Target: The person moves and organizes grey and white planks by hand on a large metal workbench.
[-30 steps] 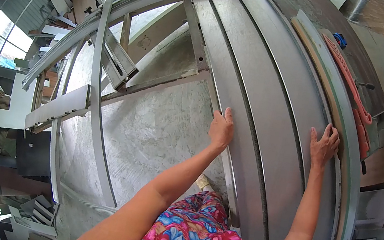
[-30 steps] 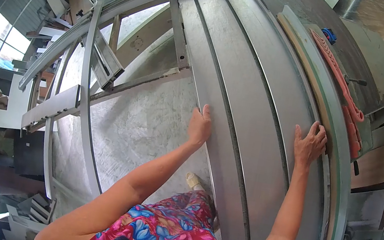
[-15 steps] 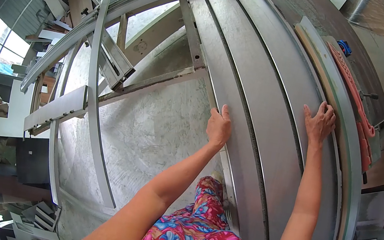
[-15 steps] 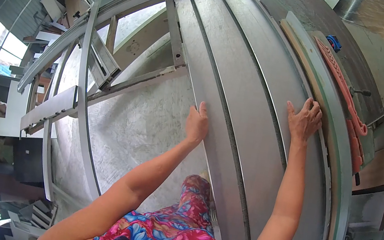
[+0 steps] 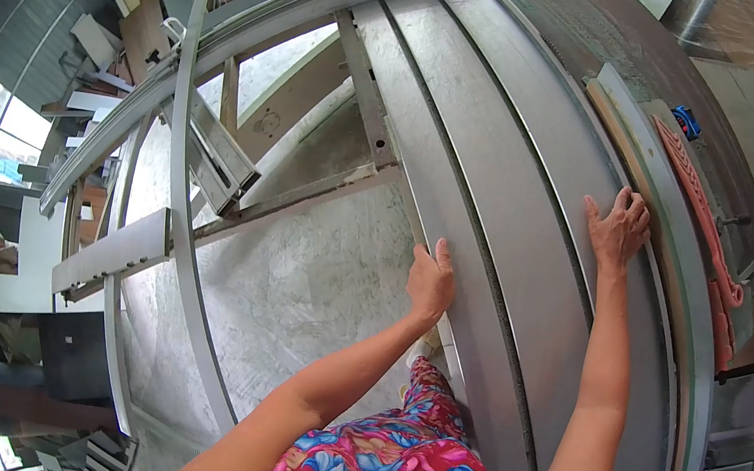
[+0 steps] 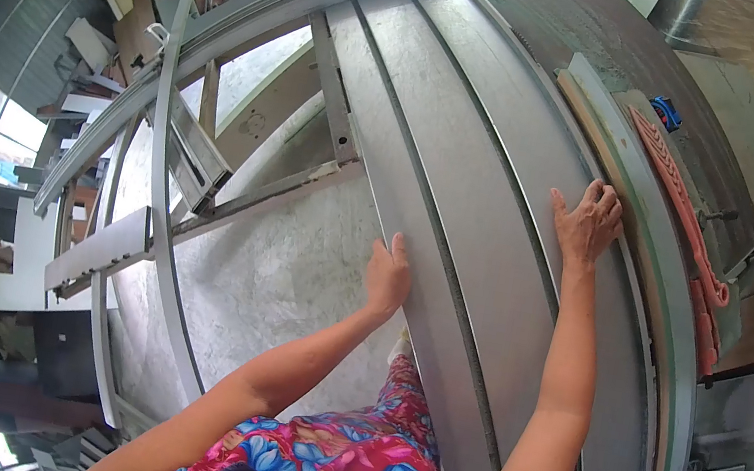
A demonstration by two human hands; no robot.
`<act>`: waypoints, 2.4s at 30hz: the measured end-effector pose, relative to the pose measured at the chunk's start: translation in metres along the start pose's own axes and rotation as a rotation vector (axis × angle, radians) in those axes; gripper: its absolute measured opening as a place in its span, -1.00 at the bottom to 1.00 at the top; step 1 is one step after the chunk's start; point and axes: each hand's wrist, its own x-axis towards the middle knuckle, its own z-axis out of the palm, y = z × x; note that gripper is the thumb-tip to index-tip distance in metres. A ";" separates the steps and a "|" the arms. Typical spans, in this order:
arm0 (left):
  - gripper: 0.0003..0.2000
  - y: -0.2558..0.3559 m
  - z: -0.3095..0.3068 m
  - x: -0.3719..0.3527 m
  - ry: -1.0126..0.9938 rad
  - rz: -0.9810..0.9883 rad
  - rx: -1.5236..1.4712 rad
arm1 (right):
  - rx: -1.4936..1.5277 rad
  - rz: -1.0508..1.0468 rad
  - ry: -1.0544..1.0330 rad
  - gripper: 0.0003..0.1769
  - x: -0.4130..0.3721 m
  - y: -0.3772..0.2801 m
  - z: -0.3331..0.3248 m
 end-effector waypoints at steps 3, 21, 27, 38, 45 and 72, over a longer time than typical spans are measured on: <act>-0.39 0.001 0.000 0.009 0.024 0.013 -0.029 | 0.026 0.004 -0.005 -0.20 0.011 -0.012 0.003; -0.41 0.010 -0.012 0.059 -0.001 0.027 -0.057 | 0.068 -0.001 -0.103 -0.16 0.071 -0.075 0.016; -0.43 0.018 -0.015 0.070 0.021 0.038 -0.040 | 0.091 -0.003 -0.071 -0.16 0.092 -0.098 0.024; -0.47 0.016 -0.012 0.086 -0.034 0.076 -0.120 | 0.081 0.006 -0.095 -0.09 0.123 -0.139 0.036; -0.51 0.030 -0.020 0.092 -0.084 0.025 -0.163 | 0.064 -0.015 -0.071 -0.07 0.145 -0.160 0.049; -0.40 0.033 -0.015 0.117 -0.024 0.075 -0.149 | 0.074 -0.095 -0.065 0.01 0.228 -0.240 0.088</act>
